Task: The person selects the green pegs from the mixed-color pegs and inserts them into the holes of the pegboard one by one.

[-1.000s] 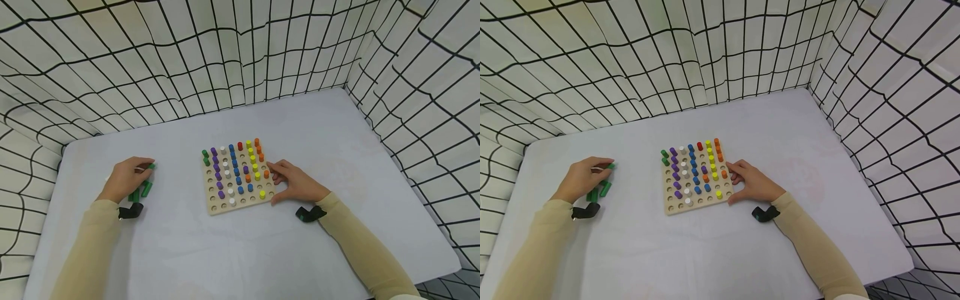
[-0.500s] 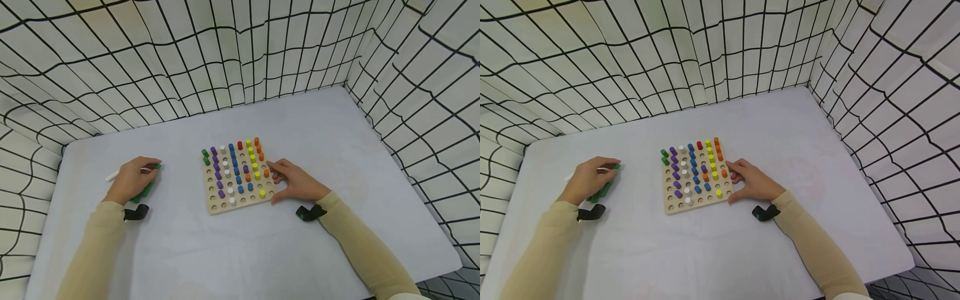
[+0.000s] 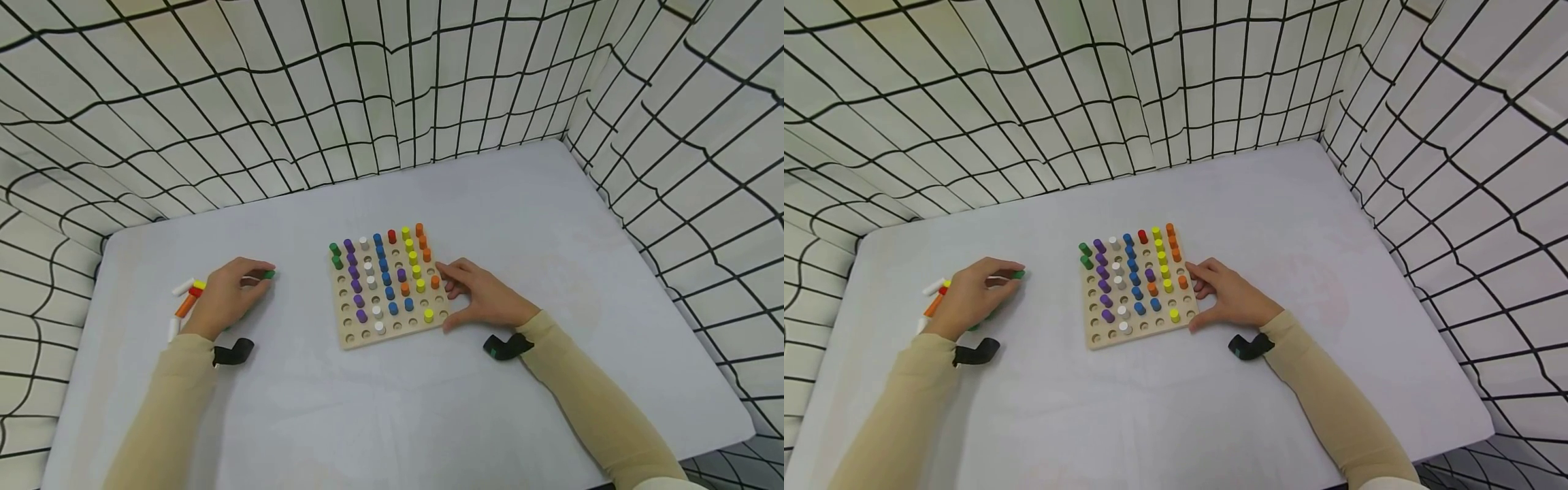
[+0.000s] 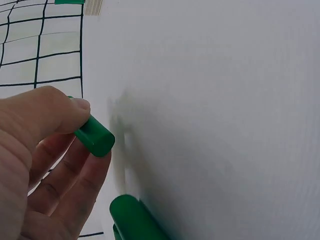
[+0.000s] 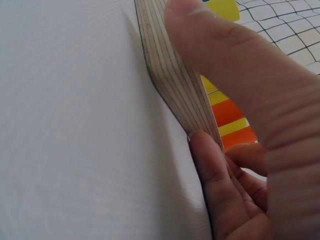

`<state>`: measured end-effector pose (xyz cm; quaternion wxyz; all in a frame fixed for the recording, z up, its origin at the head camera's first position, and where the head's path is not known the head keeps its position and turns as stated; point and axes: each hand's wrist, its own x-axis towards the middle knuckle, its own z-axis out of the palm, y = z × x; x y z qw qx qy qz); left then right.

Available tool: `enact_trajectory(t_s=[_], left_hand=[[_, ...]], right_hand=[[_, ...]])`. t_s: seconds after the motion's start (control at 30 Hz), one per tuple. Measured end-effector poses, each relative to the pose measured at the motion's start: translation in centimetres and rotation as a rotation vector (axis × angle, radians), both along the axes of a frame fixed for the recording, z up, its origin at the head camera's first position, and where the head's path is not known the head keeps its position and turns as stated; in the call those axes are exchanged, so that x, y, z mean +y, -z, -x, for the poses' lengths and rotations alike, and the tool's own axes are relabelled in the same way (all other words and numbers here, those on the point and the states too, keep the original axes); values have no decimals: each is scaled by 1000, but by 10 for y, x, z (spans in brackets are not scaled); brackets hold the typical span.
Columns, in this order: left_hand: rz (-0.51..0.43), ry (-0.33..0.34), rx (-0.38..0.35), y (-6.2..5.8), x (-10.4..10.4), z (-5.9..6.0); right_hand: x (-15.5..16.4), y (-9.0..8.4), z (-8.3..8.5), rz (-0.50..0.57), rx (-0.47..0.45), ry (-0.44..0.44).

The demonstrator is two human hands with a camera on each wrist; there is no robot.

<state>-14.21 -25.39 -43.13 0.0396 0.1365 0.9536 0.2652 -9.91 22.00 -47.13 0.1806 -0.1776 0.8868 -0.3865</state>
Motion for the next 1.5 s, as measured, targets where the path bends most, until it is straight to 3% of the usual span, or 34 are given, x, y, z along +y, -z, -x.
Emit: enact_trajectory(t_s=[0.63, 1.17, 1.5], left_hand=[[-151, 23, 66, 12, 25, -12], [-239, -61, 40, 25, 41, -26], [-398, -119, 59, 28, 56, -34]], right_hand=[[-2, -1, 2, -9, 6, -1], [-2, 0, 1, 4, 2, -6], [0, 1, 1, -8, 10, -3]])
